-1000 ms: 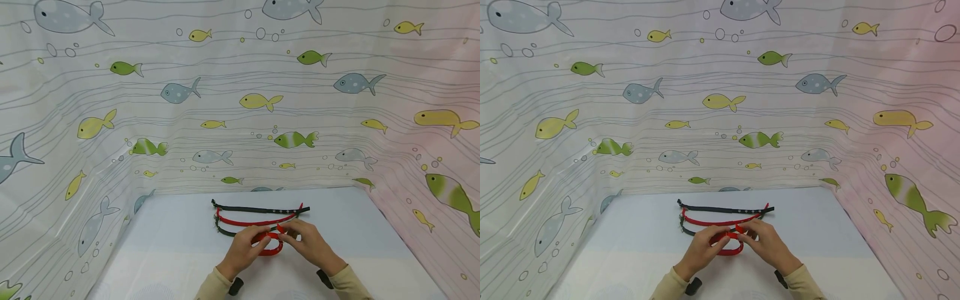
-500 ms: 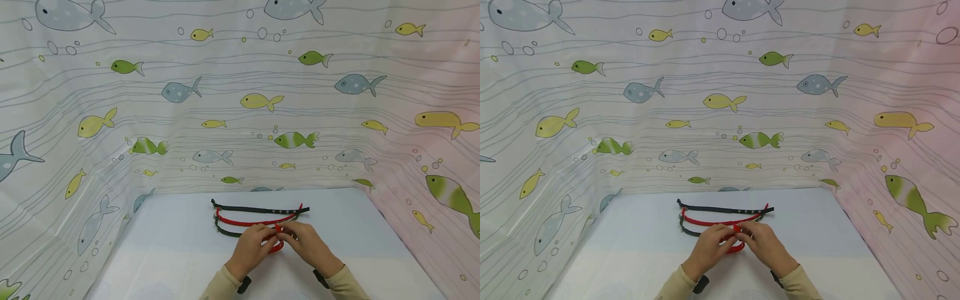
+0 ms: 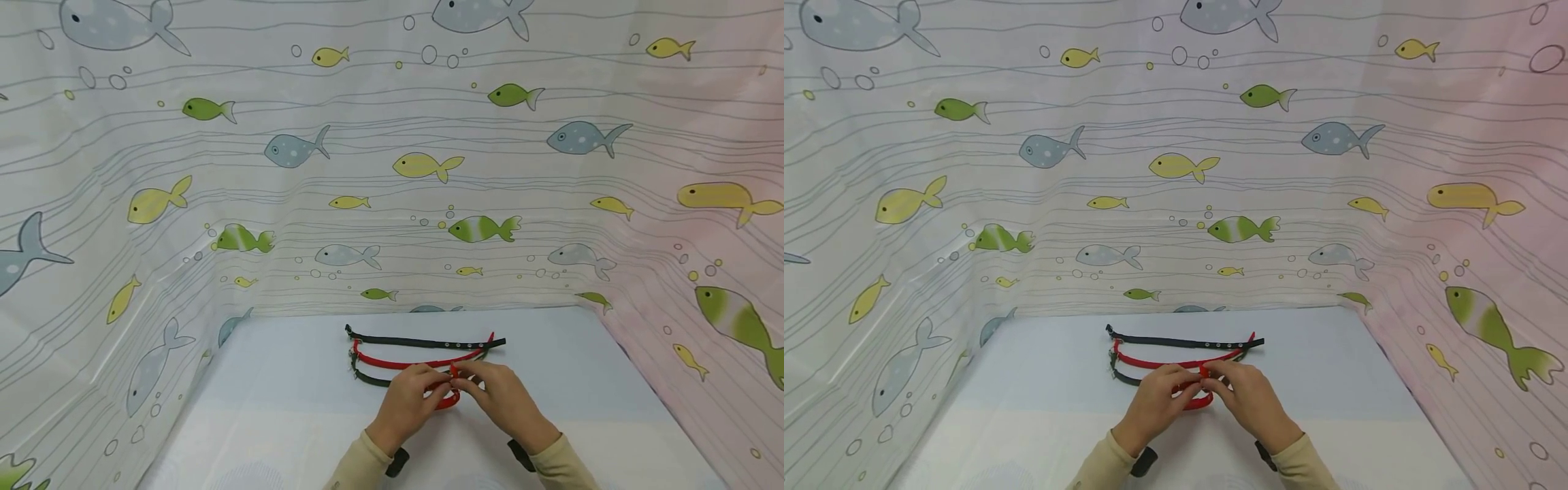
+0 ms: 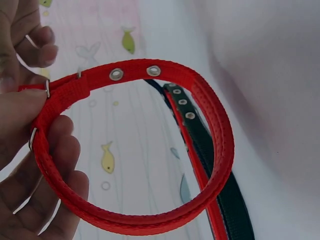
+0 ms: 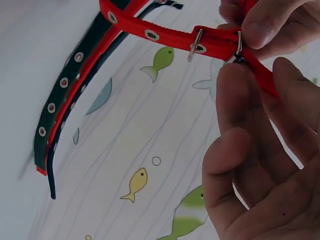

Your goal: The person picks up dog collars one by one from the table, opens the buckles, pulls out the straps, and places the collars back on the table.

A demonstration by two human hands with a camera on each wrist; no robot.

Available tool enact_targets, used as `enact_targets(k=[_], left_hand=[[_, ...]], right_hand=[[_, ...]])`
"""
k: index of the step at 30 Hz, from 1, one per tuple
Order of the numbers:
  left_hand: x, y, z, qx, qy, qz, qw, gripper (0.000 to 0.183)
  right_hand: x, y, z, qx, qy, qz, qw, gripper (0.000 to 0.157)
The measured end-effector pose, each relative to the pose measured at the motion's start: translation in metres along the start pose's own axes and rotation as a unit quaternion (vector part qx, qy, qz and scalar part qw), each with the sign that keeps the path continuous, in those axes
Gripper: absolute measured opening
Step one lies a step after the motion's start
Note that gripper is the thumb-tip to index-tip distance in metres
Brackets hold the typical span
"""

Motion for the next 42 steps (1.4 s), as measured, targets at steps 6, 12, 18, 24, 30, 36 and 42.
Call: enact_targets(k=[6,12,18,24,30,36,42], left_hand=[[0.001,-0.004,-0.005,-0.015,-0.040,0.019,0.9989,0.016],[0.001,-0.003,-0.008,-0.026,-0.044,0.017,0.9986,0.016],[0.002,0.001,-0.006,-0.014,-0.021,-0.006,0.9996,0.018],[0.003,-0.001,-0.002,-0.016,-0.005,-0.032,0.9994,0.013],[0.005,0.000,0.006,-0.012,0.054,-0.055,0.9970,0.022],[0.003,0.003,0.021,0.070,0.201,-0.043,0.9761,0.021],[0.007,0.003,0.026,0.111,0.235,-0.049,0.9645,0.019]], right_hand=[[0.001,0.004,0.006,0.014,0.044,-0.017,0.999,0.022],[-0.001,0.006,0.004,0.009,0.063,-0.023,0.998,0.024],[0.000,0.009,-0.001,0.013,0.035,-0.031,0.999,0.027],[0.000,0.008,-0.003,0.006,0.014,-0.034,0.999,0.026],[-0.004,0.008,-0.012,-0.039,-0.005,0.012,0.999,0.023],[-0.007,0.009,-0.020,-0.059,-0.019,0.057,0.996,0.021],[-0.008,0.009,-0.026,-0.081,-0.024,0.074,0.994,0.025]])
Point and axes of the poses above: each hand's wrist, its own y-axis towards the middle knuckle, its own x-axis out of the palm, z = x × y, the point moved 9 cm from there along y, towards the middle knuckle, and after that the axes turned 15 degrees about x, right-handed, at the moved point
